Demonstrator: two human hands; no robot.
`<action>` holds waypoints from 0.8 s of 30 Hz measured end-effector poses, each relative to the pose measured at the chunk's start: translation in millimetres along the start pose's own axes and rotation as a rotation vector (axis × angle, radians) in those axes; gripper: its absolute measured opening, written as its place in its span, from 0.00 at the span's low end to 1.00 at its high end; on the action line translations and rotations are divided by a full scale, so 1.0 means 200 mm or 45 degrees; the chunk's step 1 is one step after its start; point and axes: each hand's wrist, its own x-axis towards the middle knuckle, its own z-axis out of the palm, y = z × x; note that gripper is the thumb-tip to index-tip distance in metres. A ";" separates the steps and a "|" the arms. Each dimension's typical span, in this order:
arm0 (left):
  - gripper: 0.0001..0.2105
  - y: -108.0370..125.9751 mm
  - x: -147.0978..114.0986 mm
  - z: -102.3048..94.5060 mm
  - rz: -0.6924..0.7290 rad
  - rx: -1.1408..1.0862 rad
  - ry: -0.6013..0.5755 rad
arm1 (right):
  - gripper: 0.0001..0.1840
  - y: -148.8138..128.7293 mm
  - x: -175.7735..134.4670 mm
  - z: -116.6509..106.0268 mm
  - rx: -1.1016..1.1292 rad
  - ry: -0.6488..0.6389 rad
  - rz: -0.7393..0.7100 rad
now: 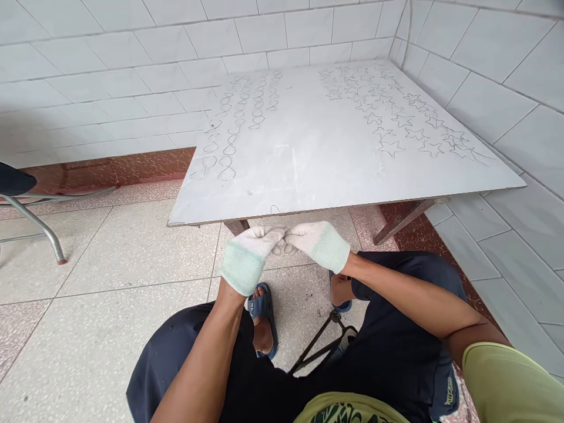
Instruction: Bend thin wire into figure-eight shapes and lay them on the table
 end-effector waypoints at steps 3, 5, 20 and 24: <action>0.13 0.00 0.00 0.00 -0.001 -0.014 -0.001 | 0.16 0.03 -0.01 0.02 -0.095 0.070 -0.086; 0.13 -0.01 0.00 0.00 -0.007 -0.020 0.025 | 0.17 0.07 0.00 0.03 -0.240 0.075 -0.172; 0.16 -0.04 0.04 -0.01 -0.059 -0.064 0.056 | 0.14 0.13 0.07 -0.04 -0.828 -0.038 -0.340; 0.19 -0.05 0.06 -0.05 -0.099 -0.145 0.062 | 0.13 0.07 0.05 -0.05 -0.556 0.063 -0.277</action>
